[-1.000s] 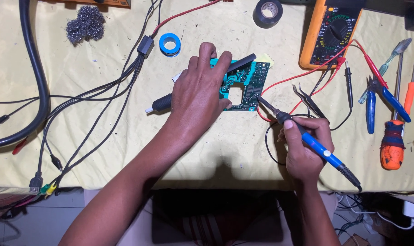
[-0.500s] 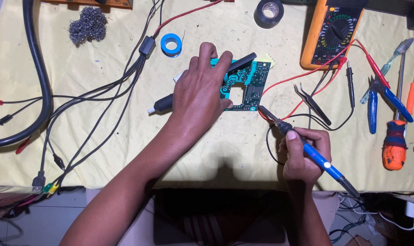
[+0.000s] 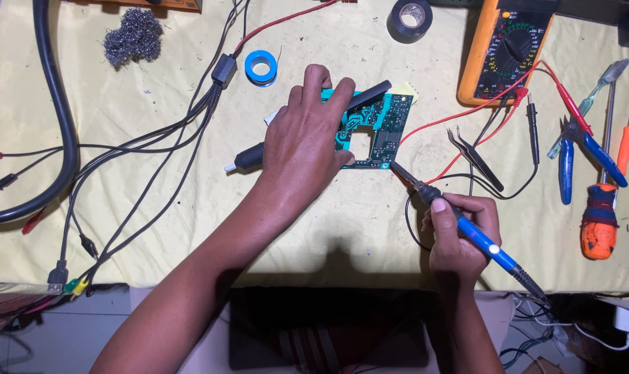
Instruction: Desoldering components from a circuit board using a soldering iron and a desoldering pump on a repair bench.
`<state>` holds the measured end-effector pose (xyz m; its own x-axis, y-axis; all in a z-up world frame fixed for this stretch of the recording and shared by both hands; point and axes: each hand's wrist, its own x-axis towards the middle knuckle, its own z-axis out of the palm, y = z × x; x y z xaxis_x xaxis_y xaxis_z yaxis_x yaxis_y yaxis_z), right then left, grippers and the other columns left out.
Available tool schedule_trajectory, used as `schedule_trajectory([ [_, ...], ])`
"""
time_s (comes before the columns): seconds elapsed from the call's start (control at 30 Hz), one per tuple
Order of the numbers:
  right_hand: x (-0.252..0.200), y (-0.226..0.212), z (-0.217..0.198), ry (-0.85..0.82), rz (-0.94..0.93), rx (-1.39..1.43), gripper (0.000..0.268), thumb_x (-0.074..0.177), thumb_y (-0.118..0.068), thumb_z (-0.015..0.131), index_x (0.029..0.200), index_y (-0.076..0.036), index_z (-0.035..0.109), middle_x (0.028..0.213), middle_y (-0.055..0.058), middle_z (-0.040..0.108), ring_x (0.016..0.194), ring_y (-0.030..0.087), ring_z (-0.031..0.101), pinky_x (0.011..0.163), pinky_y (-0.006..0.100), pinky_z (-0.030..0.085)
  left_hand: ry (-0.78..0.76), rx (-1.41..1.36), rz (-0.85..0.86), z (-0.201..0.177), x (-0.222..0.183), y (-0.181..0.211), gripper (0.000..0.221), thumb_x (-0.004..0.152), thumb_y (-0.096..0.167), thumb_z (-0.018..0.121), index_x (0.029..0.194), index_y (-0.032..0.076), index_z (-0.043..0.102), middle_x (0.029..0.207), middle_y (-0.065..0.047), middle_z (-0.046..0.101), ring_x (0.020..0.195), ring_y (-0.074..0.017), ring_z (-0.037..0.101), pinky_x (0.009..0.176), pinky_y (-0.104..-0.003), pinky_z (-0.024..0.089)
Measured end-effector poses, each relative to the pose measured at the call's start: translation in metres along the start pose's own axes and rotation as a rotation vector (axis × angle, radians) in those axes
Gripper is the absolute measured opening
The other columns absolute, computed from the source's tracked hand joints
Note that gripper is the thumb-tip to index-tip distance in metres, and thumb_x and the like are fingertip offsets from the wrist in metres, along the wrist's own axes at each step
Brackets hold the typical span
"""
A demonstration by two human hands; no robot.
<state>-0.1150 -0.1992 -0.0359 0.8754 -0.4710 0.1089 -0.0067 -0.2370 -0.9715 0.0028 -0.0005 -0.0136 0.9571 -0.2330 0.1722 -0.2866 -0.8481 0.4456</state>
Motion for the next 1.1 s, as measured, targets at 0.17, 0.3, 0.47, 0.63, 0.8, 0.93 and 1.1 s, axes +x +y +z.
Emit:
schedule_trajectory([
  [0.17,0.002,0.006,-0.002,-0.014,-0.028,0.002,0.016,0.099,-0.011,0.066,0.104,-0.001,0.055,0.073,0.015,0.061,0.061,0.018,0.061,0.055,0.027,0.05,-0.004,-0.032,0.013,-0.001,0.0,-0.002,0.093,0.052,0.027,0.103,0.124,0.017,0.047,0.126,-0.01,0.038,0.093,-0.034,0.057,0.053,-0.051,0.055],
  [0.3,0.001,0.006,-0.002,-0.024,-0.059,-0.019,0.015,0.099,-0.008,0.067,0.104,0.0,0.055,0.072,0.015,0.061,0.06,0.019,0.061,0.055,0.028,0.051,-0.002,-0.029,0.021,0.0,0.0,-0.003,0.093,0.052,0.027,0.104,0.124,0.018,0.046,0.127,-0.01,0.038,0.093,-0.0334,0.057,0.052,-0.05,0.055],
  [0.47,0.003,0.014,-0.008,-0.033,-0.119,-0.086,0.016,0.099,-0.008,0.069,0.104,0.002,0.057,0.083,0.015,0.064,0.065,0.02,0.066,0.059,0.029,0.054,0.007,-0.027,0.028,0.0,-0.001,-0.003,0.095,0.051,0.028,0.104,0.126,0.017,0.047,0.126,-0.01,0.038,0.092,-0.0327,0.056,0.054,-0.05,0.055],
  [0.63,0.003,0.012,-0.007,-0.056,-0.177,-0.144,0.015,0.099,-0.005,0.07,0.104,0.004,0.059,0.086,0.016,0.065,0.066,0.021,0.067,0.06,0.028,0.055,0.012,-0.011,0.029,0.001,0.0,-0.003,0.095,0.05,0.028,0.104,0.126,0.018,0.047,0.126,-0.009,0.038,0.092,-0.0323,0.055,0.054,-0.05,0.055],
  [0.8,0.0,0.008,-0.003,0.023,-0.27,-0.091,0.018,0.098,-0.012,0.06,0.106,0.001,0.052,0.084,0.016,0.058,0.066,0.02,0.059,0.066,0.03,0.05,0.019,0.004,0.024,0.002,0.0,-0.002,0.096,0.049,0.027,0.103,0.126,0.017,0.047,0.127,-0.011,0.04,0.094,-0.034,0.056,0.059,-0.05,0.055],
  [0.93,0.0,0.017,-0.004,0.135,-0.337,-0.057,0.024,0.097,-0.018,0.062,0.108,0.001,0.051,0.082,0.012,0.052,0.065,0.02,0.058,0.066,0.029,0.044,0.005,-0.029,0.012,-0.002,0.0,-0.004,0.093,0.051,0.028,0.104,0.124,0.016,0.046,0.126,-0.011,0.038,0.093,-0.034,0.057,0.056,-0.05,0.055],
  [1.1,0.002,0.025,-0.009,0.166,-0.347,-0.122,0.035,0.099,-0.027,0.066,0.116,0.001,0.054,0.107,0.012,0.055,0.087,0.02,0.056,0.079,0.03,0.047,-0.116,-0.231,-0.077,-0.013,0.0,-0.013,0.078,0.065,0.023,0.099,0.125,0.014,0.049,0.125,-0.009,0.034,0.105,-0.0371,0.056,0.055,-0.053,0.052],
])
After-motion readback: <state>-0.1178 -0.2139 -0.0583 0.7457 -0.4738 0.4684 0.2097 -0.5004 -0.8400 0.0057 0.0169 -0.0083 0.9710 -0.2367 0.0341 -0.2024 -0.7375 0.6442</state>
